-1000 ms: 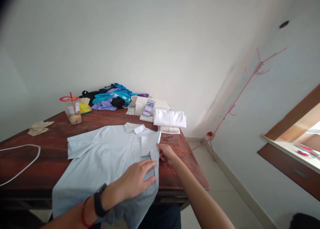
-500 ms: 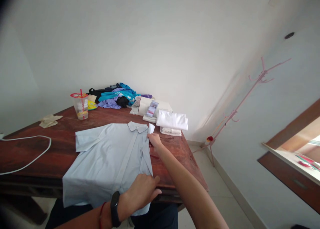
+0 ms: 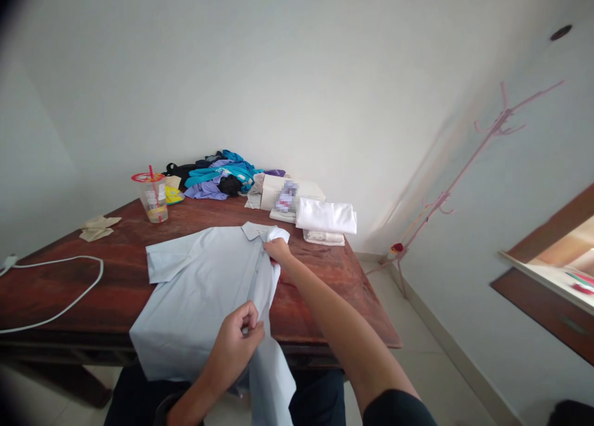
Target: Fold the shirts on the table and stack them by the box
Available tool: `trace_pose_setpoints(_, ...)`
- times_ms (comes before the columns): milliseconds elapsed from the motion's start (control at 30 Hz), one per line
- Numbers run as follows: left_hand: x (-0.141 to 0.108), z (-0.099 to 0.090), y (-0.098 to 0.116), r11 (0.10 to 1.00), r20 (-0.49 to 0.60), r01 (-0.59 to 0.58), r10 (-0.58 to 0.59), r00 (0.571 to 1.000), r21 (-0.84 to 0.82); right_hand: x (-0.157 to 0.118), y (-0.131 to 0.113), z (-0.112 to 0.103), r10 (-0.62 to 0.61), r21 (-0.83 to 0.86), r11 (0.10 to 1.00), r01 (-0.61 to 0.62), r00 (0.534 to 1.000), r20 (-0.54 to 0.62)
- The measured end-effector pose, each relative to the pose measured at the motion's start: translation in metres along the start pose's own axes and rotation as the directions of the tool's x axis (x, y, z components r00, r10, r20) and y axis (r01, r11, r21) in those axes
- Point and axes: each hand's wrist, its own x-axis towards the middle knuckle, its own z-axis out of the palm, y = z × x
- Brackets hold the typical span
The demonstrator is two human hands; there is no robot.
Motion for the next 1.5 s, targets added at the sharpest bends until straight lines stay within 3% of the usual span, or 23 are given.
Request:
trace_pose_setpoints(100,-0.002,-0.007,-0.001,0.975,-0.038,0.098,-0.107,0.993,-0.198,-0.001,0.001,-0.001,-0.026,-0.132,0.991,0.018,0.998,-0.058)
trace_pose_setpoints(200,-0.005,-0.010,-0.005,0.958,-0.066,0.135,-0.157,0.985,-0.255,-0.002,-0.001,-0.004,-0.071,-0.212,0.976,0.049,0.993,-0.099)
trace_pose_setpoints(400,-0.032,-0.006,-0.020,0.984,0.224,0.159,-0.173,0.959,0.079,0.000,-0.004,-0.011,-0.110,-0.311,0.949,0.059,0.983,-0.150)
trace_pose_setpoints(600,-0.060,0.000,-0.044,0.961,0.281,0.077,-0.153,0.947,0.264,-0.003,-0.001,-0.014,-0.123,-0.383,0.921,0.072,0.986,-0.111)
trace_pose_setpoints(733,-0.066,-0.013,-0.045,0.938,0.469,0.074,-0.236,0.851,0.339,-0.004,0.002,-0.010,-0.127,-0.426,0.902,0.071,0.986,-0.105)
trace_pose_setpoints(833,-0.061,-0.036,-0.026,0.925,0.562,-0.045,-0.190,0.805,0.377,-0.003,0.006,-0.005,-0.132,-0.450,0.890,0.066,0.984,-0.116)
trace_pose_setpoints(900,-0.049,-0.055,-0.010,0.910,0.562,-0.135,-0.121,0.819,0.392,0.000,0.009,0.000,-0.135,-0.458,0.887,0.066,0.984,-0.120)
trace_pose_setpoints(967,-0.027,-0.075,0.001,0.886,0.499,-0.197,-0.044,0.865,0.420,0.004,0.011,0.005,-0.144,-0.460,0.885,0.072,0.982,-0.123)
trace_pose_setpoints(1033,0.003,-0.094,0.001,0.838,0.402,-0.267,0.063,0.913,0.475,0.009,0.012,0.011,-0.158,-0.460,0.884,0.084,0.980,-0.124)
trace_pose_setpoints(1100,0.039,-0.110,-0.010,0.745,0.336,-0.322,0.139,0.931,0.584,0.016,0.011,0.018,-0.174,-0.459,0.883,0.100,0.977,-0.122)
trace_pose_setpoints(1267,0.106,-0.134,-0.053,0.466,0.322,-0.298,0.030,0.946,0.833,0.041,0.003,0.036,-0.209,-0.448,0.882,0.144,0.973,-0.099)
trace_pose_setpoints(1367,0.123,-0.141,-0.067,0.391,0.321,-0.306,0.027,0.947,0.868,0.060,-0.004,0.043,-0.223,-0.435,0.885,0.166,0.971,-0.083)
trace_pose_setpoints(1500,0.143,-0.145,-0.074,0.355,0.278,-0.276,0.047,0.960,0.893,0.091,-0.019,0.050,-0.244,-0.417,0.886,0.201,0.969,-0.050)
